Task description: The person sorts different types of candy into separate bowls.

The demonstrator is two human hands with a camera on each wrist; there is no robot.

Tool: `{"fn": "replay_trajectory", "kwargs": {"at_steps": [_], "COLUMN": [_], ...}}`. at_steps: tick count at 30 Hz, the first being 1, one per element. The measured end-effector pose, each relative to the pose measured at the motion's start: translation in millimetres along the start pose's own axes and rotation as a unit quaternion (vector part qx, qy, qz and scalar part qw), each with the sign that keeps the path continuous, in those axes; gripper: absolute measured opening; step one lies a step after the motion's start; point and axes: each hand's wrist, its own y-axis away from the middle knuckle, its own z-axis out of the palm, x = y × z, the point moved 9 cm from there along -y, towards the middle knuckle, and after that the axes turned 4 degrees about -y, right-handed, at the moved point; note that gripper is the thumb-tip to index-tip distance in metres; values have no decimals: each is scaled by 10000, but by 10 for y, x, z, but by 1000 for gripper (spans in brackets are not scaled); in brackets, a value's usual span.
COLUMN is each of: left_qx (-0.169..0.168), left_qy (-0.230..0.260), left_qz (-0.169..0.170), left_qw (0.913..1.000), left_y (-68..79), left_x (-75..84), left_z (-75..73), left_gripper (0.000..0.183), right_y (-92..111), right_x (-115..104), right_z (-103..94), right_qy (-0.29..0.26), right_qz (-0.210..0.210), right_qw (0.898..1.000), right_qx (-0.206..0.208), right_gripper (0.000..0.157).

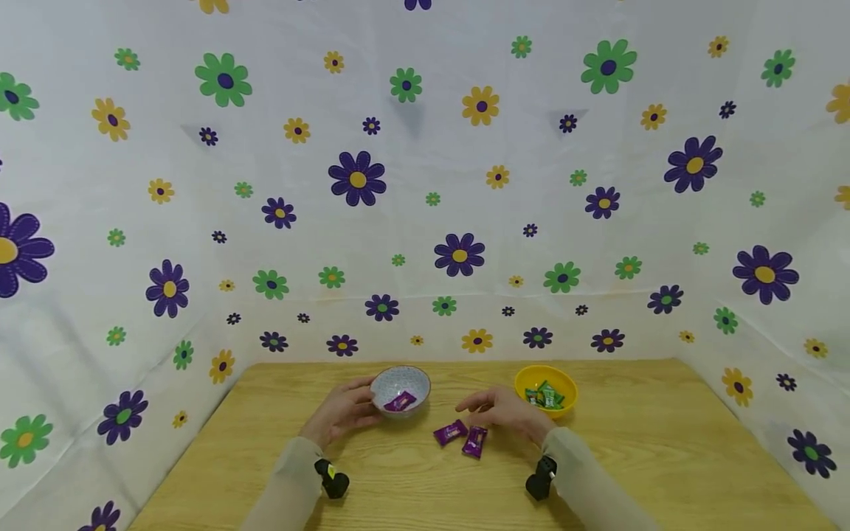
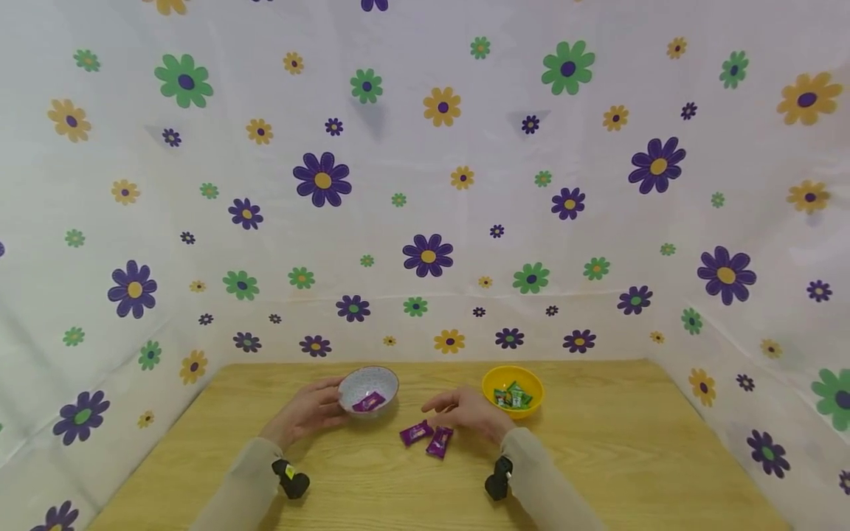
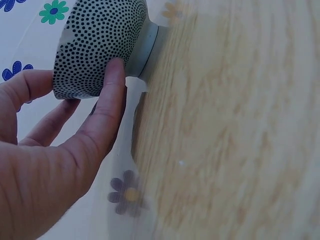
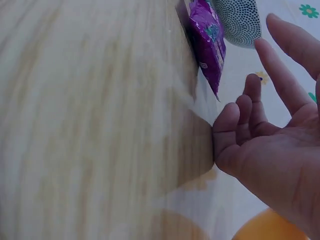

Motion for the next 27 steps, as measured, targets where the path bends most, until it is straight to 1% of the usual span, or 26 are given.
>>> {"fn": "replay_trajectory", "kwargs": {"at_steps": [7, 11, 16, 22, 27], "left_qx": [9, -21, 93, 71, 32], "left_qy": [-56, -120, -82, -67, -34], "left_qz": [13, -9, -55, 18, -8], "left_qw": [10000, 9999, 9999, 10000, 10000], "left_y": [-15, -26, 2, 10, 20], "left_x": [21, 5, -22, 8, 3], "left_z": [3, 12, -29, -25, -5], "left_gripper": [52, 52, 51, 52, 52], "right_y": [13, 37, 43, 50, 75], "right_x": [52, 81, 81, 49, 68], "right_z": [-6, 12, 29, 13, 9], "right_qy": [414, 394, 460, 609, 599], "right_qz": [25, 70, 11, -85, -29], "right_qw": [9984, 9976, 9966, 9952, 9954], "right_qx": [-372, -564, -690, -759, -753], "right_gripper": [29, 27, 24, 25, 27]}}
